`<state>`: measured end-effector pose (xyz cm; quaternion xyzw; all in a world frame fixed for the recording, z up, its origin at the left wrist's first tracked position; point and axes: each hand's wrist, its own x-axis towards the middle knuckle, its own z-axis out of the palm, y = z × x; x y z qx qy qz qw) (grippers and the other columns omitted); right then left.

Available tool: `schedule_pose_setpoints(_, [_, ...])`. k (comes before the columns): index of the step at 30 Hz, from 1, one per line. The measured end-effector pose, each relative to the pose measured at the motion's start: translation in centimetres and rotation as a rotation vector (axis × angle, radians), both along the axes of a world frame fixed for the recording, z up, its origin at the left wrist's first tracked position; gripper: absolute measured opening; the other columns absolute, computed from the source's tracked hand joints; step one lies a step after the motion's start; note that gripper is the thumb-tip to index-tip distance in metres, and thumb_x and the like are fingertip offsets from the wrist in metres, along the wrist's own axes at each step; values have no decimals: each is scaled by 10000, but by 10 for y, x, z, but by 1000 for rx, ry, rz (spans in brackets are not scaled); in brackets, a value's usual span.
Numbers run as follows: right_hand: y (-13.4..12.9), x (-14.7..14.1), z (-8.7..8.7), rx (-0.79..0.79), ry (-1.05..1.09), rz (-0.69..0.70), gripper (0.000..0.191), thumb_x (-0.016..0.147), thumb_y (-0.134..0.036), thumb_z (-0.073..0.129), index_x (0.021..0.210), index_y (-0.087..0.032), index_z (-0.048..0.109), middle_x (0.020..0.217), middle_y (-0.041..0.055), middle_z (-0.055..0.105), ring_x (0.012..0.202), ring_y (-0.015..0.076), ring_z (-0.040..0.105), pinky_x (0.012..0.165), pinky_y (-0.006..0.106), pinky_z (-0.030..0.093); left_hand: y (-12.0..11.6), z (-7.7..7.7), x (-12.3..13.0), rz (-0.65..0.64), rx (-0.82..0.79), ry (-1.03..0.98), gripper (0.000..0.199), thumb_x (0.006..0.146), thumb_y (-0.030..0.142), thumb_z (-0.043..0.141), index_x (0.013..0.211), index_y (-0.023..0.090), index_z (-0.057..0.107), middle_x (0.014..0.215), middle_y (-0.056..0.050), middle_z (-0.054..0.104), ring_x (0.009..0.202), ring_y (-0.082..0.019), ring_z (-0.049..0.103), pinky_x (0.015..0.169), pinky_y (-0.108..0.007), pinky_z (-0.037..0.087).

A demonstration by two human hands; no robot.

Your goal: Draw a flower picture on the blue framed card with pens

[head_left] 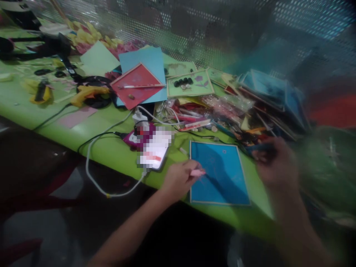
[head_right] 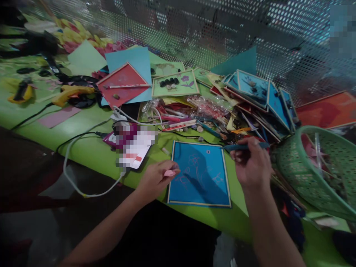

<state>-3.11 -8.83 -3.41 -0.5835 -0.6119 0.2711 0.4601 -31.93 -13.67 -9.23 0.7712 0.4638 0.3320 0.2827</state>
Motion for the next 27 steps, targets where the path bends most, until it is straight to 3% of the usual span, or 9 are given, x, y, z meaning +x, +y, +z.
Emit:
schedule_pose_setpoints(4, [1,-10,-6,-54,468,-162,235,880,-474,692,777,-269,641,585,-28,538,494,151,499,493,310,408,-10,-5,-3,-64,123,-2,233,1064,344,583,905,209,686,919,-33,779,823,-197,690,748,-315,470])
schedule_pose_setpoints(6, [1,-19,-5,-90,529,-142,211,853,-434,737,773,-252,666,601,-27,570,507,138,525,480,282,407,-14,-7,-5,-108,154,-8,206,1058,335,602,918,208,684,968,-35,795,905,-215,706,813,-344,487])
schedule_pose_setpoints(14, [6,-59,7,-133,221,60,250,754,-391,870,806,-242,676,631,-24,650,557,140,596,529,258,464,-21,-12,-10,-219,101,73,201,1052,376,625,983,195,679,1053,-54,815,1007,-237,741,879,-387,471])
schedule_pose_setpoints(22, [17,-86,-22,-107,-143,172,221,875,-442,761,837,-239,681,716,4,692,661,183,640,623,303,497,-20,-13,-9,-238,76,70,206,1045,373,634,951,197,686,1041,-46,814,1009,-236,736,894,-384,476])
schedule_pose_setpoints(27, [18,-83,-27,-112,-183,155,252,910,-491,732,866,-249,678,746,8,701,676,195,648,646,322,489,-20,-14,-9,-236,93,46,182,1038,370,645,978,203,686,1060,-40,814,1016,-238,735,894,-387,477])
